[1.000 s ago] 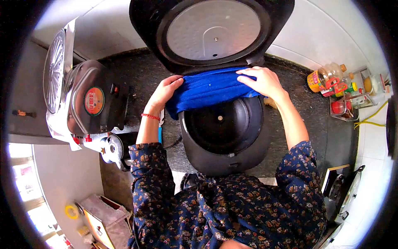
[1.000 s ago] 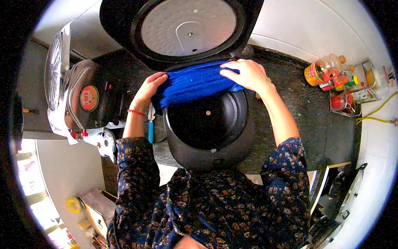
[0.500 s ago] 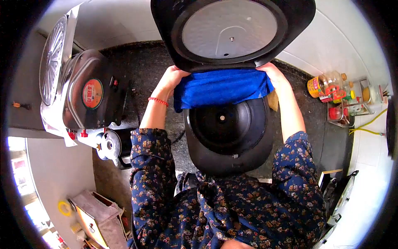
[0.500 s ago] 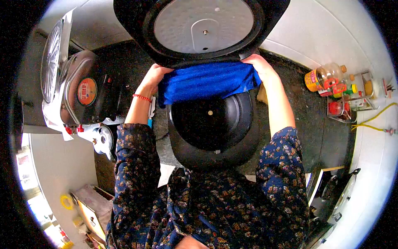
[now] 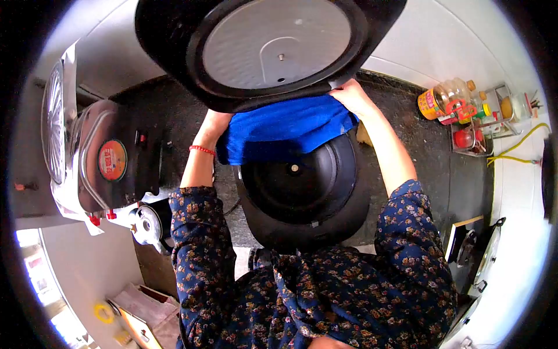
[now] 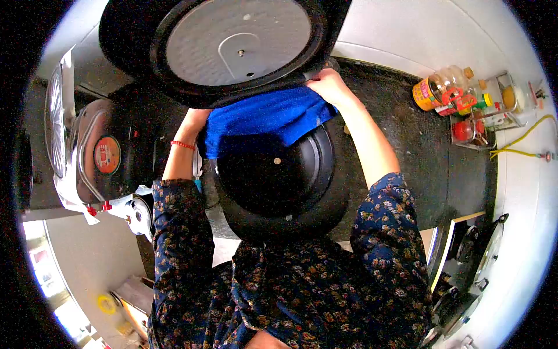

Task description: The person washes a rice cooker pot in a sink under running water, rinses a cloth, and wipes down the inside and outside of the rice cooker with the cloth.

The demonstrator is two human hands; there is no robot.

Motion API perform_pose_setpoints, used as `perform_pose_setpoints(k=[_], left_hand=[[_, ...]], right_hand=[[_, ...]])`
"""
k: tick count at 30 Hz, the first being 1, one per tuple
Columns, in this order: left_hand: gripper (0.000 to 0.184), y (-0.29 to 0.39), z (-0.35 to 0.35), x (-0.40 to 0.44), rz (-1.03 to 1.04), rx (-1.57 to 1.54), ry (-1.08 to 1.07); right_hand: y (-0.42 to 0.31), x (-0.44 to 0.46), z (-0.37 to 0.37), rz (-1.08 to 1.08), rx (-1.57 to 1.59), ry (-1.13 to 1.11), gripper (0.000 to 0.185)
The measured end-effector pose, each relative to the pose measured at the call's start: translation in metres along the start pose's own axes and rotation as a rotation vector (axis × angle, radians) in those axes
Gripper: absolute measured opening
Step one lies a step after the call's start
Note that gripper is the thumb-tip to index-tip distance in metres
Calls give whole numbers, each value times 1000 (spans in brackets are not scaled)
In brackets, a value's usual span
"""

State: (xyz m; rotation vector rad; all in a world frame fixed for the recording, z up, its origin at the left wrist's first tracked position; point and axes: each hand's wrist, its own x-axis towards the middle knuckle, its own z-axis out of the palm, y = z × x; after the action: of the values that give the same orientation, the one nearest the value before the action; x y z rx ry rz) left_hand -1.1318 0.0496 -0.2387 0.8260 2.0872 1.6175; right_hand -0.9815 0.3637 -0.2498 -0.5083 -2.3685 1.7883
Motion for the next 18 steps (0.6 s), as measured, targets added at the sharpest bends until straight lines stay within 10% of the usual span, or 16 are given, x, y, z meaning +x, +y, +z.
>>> perform_pose_setpoints(k=[11,15,18], left_hand=[[41,8,-5,3,-133,-90,30],[28,17,-27,-10,-515,137,-128],[24,23,-28,-35,-162,228,-48]], right_hand=[[-9,-35,-23,59,-118,24,22],[-8,-36,-18,68,-93,28,22],[-19,-45,-18,55,-64,30,21]])
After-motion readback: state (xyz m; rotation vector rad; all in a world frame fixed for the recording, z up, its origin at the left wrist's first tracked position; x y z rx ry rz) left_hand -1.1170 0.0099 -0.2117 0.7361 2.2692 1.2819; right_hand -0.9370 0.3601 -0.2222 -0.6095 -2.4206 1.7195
